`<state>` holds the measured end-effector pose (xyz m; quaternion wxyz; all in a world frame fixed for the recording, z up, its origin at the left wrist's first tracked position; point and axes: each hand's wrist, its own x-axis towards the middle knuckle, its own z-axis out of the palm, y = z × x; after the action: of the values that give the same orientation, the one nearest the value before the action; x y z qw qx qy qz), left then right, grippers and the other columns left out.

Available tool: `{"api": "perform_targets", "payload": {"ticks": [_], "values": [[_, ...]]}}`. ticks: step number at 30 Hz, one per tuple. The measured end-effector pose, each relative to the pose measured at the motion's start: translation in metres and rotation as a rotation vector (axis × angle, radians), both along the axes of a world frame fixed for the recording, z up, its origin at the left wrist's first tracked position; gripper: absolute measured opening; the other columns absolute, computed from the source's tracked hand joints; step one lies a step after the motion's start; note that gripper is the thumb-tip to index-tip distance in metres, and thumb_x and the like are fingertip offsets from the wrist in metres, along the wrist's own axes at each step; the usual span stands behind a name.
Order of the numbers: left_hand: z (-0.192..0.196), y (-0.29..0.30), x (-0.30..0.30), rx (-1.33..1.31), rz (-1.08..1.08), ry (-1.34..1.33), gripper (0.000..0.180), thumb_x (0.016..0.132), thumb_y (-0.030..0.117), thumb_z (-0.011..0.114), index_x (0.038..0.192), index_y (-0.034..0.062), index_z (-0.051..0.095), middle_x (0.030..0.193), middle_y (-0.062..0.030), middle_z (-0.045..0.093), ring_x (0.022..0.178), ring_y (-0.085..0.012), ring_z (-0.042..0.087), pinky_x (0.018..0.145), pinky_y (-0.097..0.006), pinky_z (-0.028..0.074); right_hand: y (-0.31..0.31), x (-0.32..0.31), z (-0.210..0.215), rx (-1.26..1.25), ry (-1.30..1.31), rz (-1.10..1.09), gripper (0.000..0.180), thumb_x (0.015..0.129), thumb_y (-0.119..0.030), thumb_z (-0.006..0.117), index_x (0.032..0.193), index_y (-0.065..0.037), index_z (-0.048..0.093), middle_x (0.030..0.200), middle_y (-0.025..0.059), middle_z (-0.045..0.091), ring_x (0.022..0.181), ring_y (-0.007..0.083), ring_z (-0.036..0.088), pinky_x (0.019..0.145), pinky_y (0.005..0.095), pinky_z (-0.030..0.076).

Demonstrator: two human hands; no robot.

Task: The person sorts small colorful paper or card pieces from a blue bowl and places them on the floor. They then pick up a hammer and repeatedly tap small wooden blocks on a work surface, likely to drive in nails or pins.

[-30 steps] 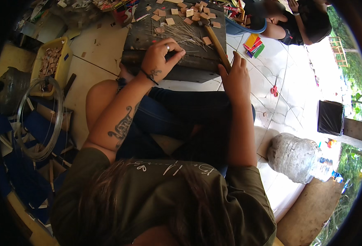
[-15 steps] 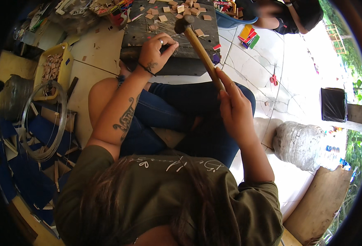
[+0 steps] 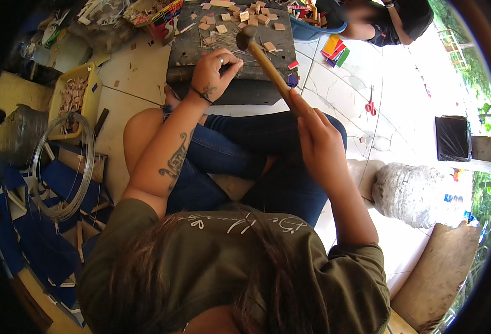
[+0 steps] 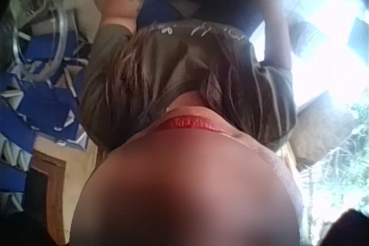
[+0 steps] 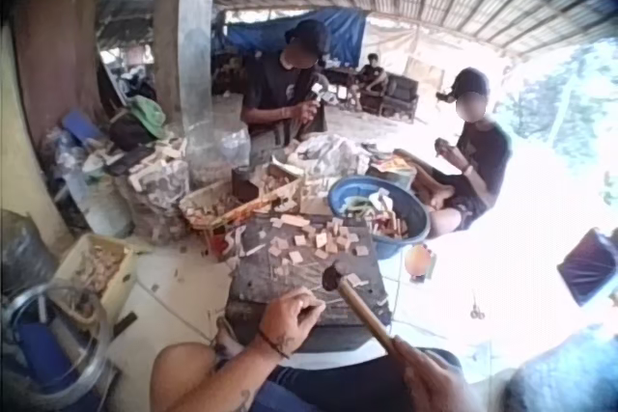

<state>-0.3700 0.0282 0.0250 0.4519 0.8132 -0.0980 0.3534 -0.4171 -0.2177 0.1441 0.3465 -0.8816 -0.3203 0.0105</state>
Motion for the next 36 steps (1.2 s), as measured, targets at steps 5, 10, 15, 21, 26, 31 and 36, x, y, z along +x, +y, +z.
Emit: {"api": "perform_targets", "payload": {"ticks": [5,10,15,21,26,31,36], "values": [[-0.001,-0.002,-0.001,-0.012,0.011,-0.023,0.007,0.078,0.007,0.065,0.074,0.0014,0.064,0.076,-0.0084,0.06,0.069,-0.0266,0.06,0.063,-0.033,0.048,-0.001,0.002,-0.003,-0.026,0.011,0.034,0.045,0.09,-0.001,0.046,0.134,-0.012,0.046,0.087,0.0157,0.058,0.071,0.029,0.058,0.07,0.0316,0.046],[-0.001,-0.002,-0.001,-0.018,0.008,-0.007,0.008,0.079,0.008,0.065,0.074,0.0015,0.064,0.076,-0.0085,0.06,0.07,-0.0265,0.06,0.063,-0.034,0.048,0.0,0.0,-0.004,0.07,-0.004,0.005,0.045,0.09,-0.001,0.046,0.134,-0.012,0.046,0.086,0.0156,0.058,0.071,0.0291,0.058,0.069,0.0312,0.046],[-0.001,-0.001,0.0,-0.011,0.012,-0.004,0.008,0.079,0.008,0.065,0.075,0.0013,0.064,0.076,-0.0085,0.06,0.07,-0.0265,0.061,0.063,-0.033,0.048,0.003,0.002,-0.003,0.028,-0.007,-0.005,0.044,0.09,0.0,0.045,0.134,-0.011,0.046,0.085,0.017,0.057,0.07,0.0278,0.057,0.067,0.0311,0.046],[-0.001,-0.002,-0.001,-0.012,0.011,-0.011,0.007,0.078,0.008,0.066,0.075,0.0012,0.064,0.076,-0.0085,0.06,0.07,-0.0267,0.061,0.063,-0.034,0.048,0.003,0.005,-0.005,-0.034,0.013,0.003,0.044,0.091,-0.001,0.045,0.134,-0.012,0.046,0.091,0.0183,0.059,0.077,0.0279,0.061,0.071,0.0318,0.047],[0.0,-0.003,-0.002,-0.015,0.016,0.001,0.007,0.078,0.008,0.065,0.075,0.0013,0.064,0.076,-0.0087,0.06,0.069,-0.0266,0.06,0.063,-0.034,0.047,0.004,0.005,-0.006,-0.068,0.043,0.003,0.045,0.091,-0.001,0.045,0.134,-0.014,0.046,0.092,0.0171,0.06,0.078,0.0277,0.061,0.072,0.033,0.048],[-0.001,-0.003,-0.002,-0.015,0.026,0.017,0.007,0.078,0.008,0.065,0.075,0.0015,0.064,0.076,-0.0087,0.06,0.07,-0.0265,0.06,0.064,-0.034,0.047,0.004,0.004,-0.005,0.034,0.005,-0.013,0.044,0.09,-0.001,0.045,0.133,-0.013,0.047,0.093,0.0174,0.061,0.08,0.0287,0.062,0.073,0.033,0.047],[-0.003,-0.002,0.0,0.001,0.012,0.014,0.005,0.078,0.006,0.066,0.078,0.0008,0.065,0.078,-0.0086,0.062,0.072,-0.0243,0.062,0.065,-0.031,0.048,-0.001,0.011,-0.011,0.015,0.126,-0.041,0.042,0.091,-0.001,0.045,0.131,-0.011,0.049,0.093,0.0143,0.062,0.074,0.0251,0.061,0.073,0.0325,0.047]]}}
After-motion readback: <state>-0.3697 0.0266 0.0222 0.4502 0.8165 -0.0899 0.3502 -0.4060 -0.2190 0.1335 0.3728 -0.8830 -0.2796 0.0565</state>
